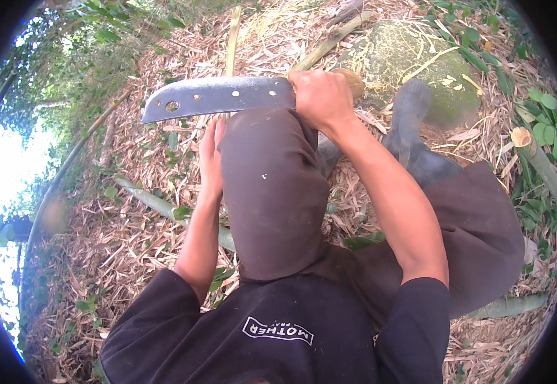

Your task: The person sits on the forest floor and uses a large machete to shave the outer layer off a thin bamboo stick. They hold the stick against their knee and repeatedly scrape the blade along it to remove the green skin, producing thin shavings.

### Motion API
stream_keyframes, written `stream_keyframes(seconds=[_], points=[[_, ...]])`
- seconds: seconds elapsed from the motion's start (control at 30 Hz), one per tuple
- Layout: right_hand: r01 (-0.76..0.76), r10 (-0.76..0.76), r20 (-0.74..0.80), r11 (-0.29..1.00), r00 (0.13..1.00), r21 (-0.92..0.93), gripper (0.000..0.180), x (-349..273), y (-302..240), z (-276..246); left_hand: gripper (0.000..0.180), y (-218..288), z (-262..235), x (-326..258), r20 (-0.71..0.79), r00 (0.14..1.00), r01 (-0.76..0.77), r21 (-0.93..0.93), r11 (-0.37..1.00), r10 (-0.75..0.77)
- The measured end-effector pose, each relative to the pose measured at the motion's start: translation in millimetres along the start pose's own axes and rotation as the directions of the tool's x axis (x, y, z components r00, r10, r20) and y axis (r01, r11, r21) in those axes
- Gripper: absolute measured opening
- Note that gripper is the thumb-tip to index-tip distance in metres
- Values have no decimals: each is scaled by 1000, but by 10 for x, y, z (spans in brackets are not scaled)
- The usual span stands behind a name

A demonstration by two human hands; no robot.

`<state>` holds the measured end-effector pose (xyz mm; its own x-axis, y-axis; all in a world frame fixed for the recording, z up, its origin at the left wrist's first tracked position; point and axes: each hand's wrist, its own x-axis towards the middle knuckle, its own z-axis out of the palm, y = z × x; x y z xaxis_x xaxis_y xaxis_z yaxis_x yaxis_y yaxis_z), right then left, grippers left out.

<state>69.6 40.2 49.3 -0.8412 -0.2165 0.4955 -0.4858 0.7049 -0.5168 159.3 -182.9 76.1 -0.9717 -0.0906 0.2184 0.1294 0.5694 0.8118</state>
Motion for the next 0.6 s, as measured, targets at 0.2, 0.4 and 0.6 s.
stream_keyframes(seconds=[0.2, 0.4, 0.6], points=[[-28, 28, 10, 1000, 1000, -15, 23, -13, 12, -71, 33, 56, 223, 605, 172, 974, -174, 166, 971, 145], [13, -12, -150, 1000, 989, 6, 27, -29, 63, -52, 35, -121, 52, 240, 229, 969, 111, -67, 992, -93], [-33, 27, -127, 999, 992, -42, 26, -87, 32, -7, 35, -498, -367, -1048, 270, 911, -367, 182, 912, 312]])
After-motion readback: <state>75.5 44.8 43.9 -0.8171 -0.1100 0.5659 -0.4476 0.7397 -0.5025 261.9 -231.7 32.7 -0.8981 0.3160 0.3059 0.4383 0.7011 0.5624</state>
